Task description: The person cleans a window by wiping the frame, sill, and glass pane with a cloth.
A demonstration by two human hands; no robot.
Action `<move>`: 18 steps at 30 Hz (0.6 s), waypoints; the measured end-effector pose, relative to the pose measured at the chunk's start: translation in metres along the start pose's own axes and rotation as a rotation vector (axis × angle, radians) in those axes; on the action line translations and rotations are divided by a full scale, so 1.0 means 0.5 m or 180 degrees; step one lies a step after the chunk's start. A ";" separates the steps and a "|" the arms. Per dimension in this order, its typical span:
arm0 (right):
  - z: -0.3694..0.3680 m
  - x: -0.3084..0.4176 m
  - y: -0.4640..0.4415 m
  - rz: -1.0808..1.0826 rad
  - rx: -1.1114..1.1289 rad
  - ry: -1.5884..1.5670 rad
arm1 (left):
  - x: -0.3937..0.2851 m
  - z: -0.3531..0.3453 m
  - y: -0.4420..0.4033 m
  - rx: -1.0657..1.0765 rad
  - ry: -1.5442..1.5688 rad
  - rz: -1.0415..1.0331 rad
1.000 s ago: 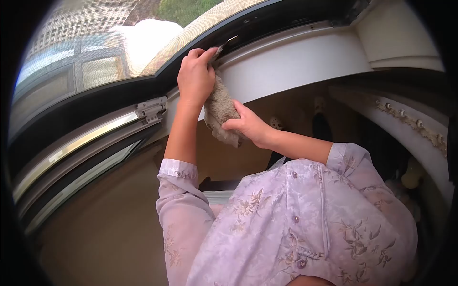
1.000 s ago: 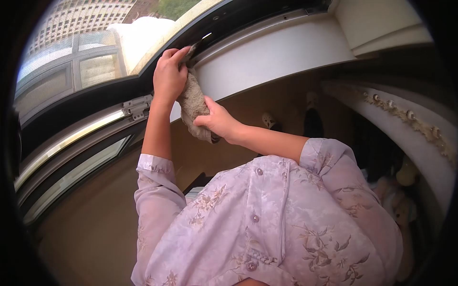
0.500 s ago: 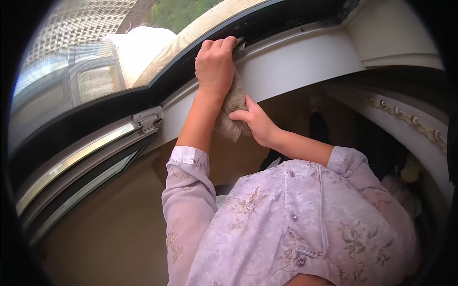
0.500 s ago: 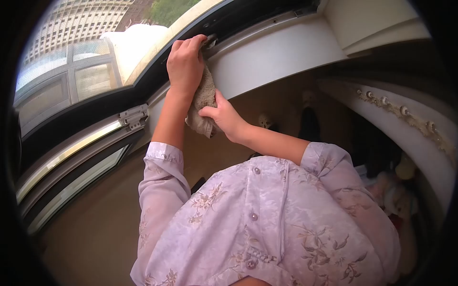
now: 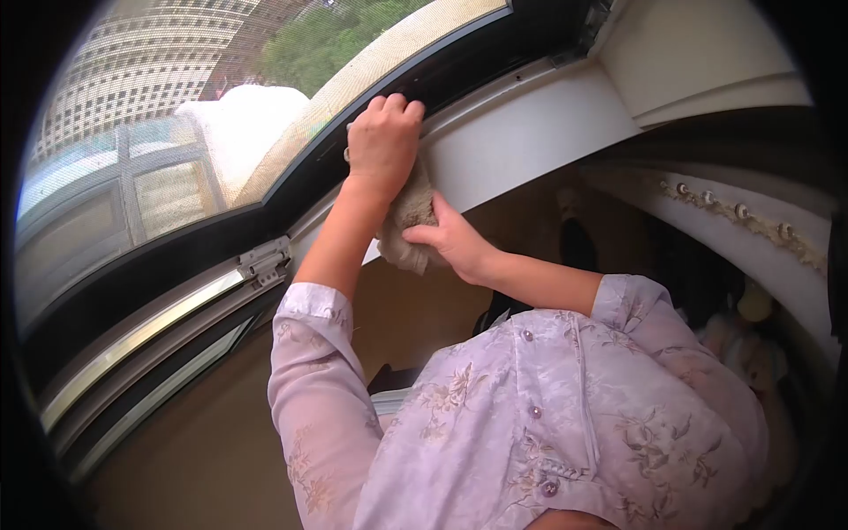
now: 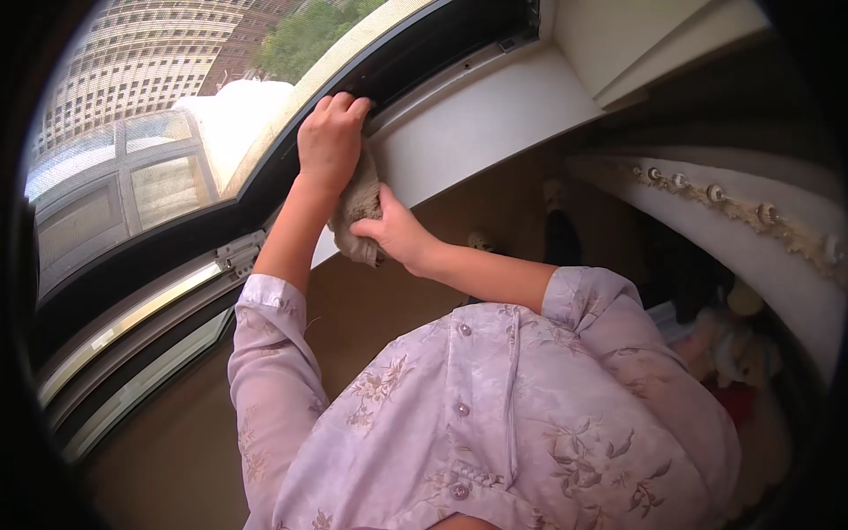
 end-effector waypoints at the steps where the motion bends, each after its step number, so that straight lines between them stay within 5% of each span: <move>1: -0.017 -0.012 -0.005 -0.0048 0.0125 0.0013 | 0.021 -0.004 0.025 0.0004 -0.0105 0.0037; 15: -0.049 -0.049 0.001 -0.0315 0.0392 -0.0119 | 0.063 -0.009 0.084 -0.0047 0.0002 0.0404; 18: -0.094 -0.074 0.001 -0.0309 0.0567 0.0169 | 0.130 0.045 0.160 -0.0501 0.0836 0.0872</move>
Point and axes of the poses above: each hand's wrist, its own y-axis away from the middle knuckle, its own z-axis out of the back of the hand, x = y × z, the point moved 9 cm from there along -y, towards the middle knuckle, and after that the axes turned 2 degrees about -z, right-handed, at the moved point
